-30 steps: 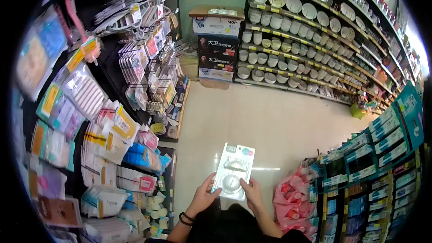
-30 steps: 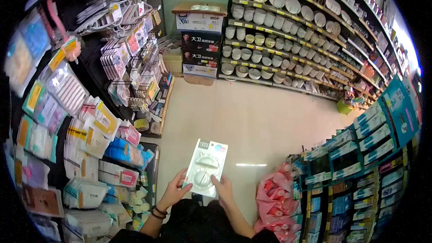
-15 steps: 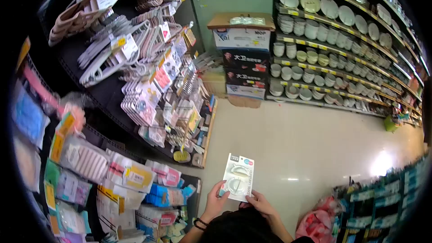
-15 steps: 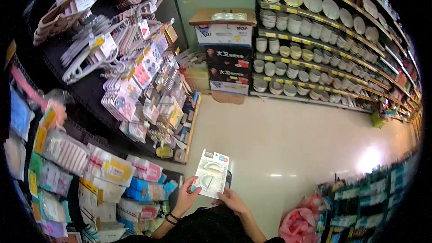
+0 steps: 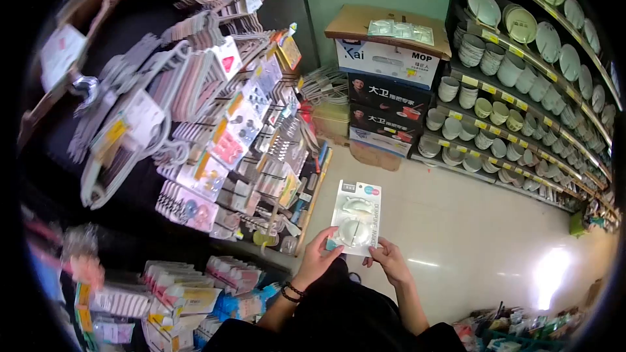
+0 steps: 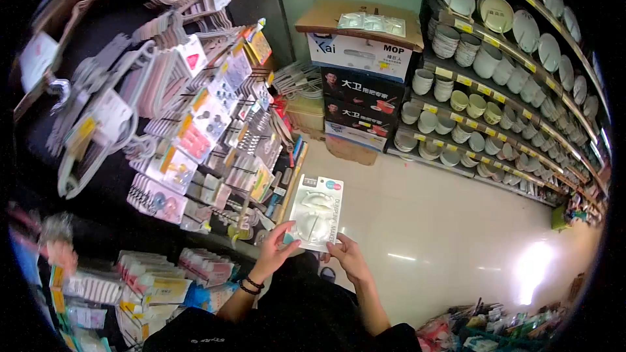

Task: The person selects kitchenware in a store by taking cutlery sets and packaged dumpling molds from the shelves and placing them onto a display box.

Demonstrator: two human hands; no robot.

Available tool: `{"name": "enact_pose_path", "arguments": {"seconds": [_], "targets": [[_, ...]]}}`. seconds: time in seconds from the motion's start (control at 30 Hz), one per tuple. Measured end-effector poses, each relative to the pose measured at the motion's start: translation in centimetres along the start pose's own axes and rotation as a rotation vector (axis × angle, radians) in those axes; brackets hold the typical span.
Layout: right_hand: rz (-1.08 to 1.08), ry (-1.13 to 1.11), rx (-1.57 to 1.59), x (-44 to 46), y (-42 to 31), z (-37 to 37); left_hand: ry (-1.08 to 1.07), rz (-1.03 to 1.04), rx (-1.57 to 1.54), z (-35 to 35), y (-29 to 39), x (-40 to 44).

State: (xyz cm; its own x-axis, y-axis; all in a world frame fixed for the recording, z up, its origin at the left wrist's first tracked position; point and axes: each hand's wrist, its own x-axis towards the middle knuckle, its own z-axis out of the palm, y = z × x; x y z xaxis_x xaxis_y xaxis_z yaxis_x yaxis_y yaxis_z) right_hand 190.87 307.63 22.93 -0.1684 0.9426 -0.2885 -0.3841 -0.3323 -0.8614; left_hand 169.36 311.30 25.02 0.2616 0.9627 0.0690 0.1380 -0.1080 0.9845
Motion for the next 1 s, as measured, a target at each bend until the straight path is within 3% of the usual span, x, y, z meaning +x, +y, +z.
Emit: {"name": "enact_pose_path", "arguments": {"seconds": [0.07, 0.17, 0.27, 0.33, 0.43, 0.53, 0.63, 0.83, 0.93, 1.0], "targets": [[0.012, 0.009, -0.041, 3.6, -0.7, -1.8, -0.053, -0.068, -0.017, -0.4, -0.8, 4.1], [0.044, 0.046, -0.089, 9.7, -2.6, -4.0, -0.094, -0.008, -0.016, -0.6, -5.4, 10.8], [0.059, 0.06, -0.121, 16.1, -5.5, -6.5, -0.167, -0.116, -0.055, -1.1, -5.9, 18.0], [0.036, 0.054, -0.159, 20.6, -8.5, -7.6, -0.18, -0.133, -0.164, -1.3, -8.1, 23.5], [0.017, 0.092, -0.287, 27.7, -13.4, -8.1, -0.17, -0.187, -0.343, -2.0, -6.1, 31.7], [-0.132, 0.197, -0.488, 34.5, -17.3, -9.5, -0.089, -0.186, -0.469, -2.4, -7.5, 40.6], [-0.307, 0.278, -0.462, 40.2, -21.8, -9.8, -0.015, -0.147, -0.532, -3.6, -5.4, 48.7], [-0.693, 0.473, -1.069, 53.3, -31.6, -14.5, 0.064, 0.029, -0.393, -5.6, -2.5, 63.5], [-0.792, 0.518, -1.097, 59.4, -36.8, -15.8, 0.118, 0.086, -0.314, -6.1, -1.0, 70.3], [-0.823, 0.529, -1.274, 62.7, -38.5, -16.6, 0.12, 0.059, -0.371, -6.4, -1.2, 74.9]]}}
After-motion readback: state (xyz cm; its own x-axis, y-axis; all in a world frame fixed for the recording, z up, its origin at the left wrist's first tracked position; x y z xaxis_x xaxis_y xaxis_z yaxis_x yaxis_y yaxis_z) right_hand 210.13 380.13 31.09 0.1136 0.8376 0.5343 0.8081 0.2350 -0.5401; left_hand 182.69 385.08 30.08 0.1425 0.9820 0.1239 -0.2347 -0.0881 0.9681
